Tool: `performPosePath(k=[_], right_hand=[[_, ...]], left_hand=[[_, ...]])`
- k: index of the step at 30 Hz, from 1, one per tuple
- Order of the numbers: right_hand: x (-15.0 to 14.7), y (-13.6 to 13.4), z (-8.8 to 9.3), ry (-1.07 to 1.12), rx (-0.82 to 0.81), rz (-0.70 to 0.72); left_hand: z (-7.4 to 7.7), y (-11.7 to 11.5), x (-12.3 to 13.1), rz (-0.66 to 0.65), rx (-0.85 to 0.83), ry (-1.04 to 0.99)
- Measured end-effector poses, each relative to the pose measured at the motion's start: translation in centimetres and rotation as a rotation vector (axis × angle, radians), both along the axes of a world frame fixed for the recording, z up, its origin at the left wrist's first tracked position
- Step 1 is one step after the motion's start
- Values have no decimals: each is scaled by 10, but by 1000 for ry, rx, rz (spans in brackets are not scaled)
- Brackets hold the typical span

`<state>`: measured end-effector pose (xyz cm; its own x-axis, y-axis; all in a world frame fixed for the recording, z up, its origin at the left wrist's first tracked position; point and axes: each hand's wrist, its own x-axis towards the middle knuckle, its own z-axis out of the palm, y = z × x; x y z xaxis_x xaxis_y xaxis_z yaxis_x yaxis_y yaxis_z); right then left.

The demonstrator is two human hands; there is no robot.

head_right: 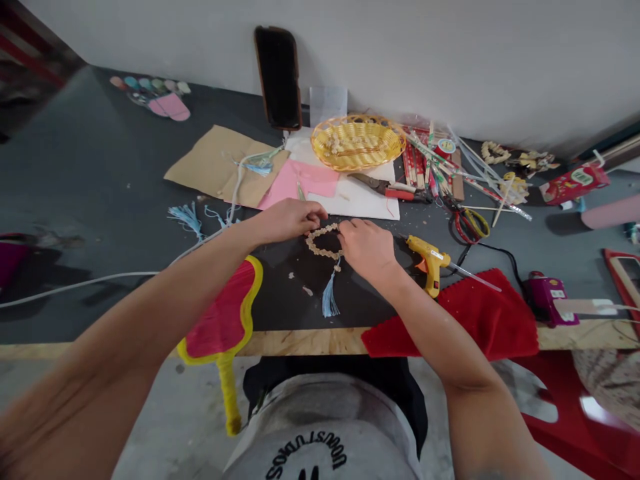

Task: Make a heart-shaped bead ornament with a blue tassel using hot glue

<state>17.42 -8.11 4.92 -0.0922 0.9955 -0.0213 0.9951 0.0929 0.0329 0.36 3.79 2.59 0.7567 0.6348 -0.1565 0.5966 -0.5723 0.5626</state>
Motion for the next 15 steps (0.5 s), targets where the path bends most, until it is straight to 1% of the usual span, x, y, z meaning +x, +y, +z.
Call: performPosePath(k=[4, 7, 11, 15], right_hand=[[6, 2, 2, -4, -41, 12], [9, 4, 3, 26, -50, 28], [9, 6, 4, 47, -96, 17], [12, 5, 8, 34, -157, -2]], left_hand=[[-3, -3, 2, -65, 140, 88], [-4, -7, 3, -87, 188, 106], [-2, -11, 2, -82, 220, 104], [6, -21, -1, -37, 313, 66]])
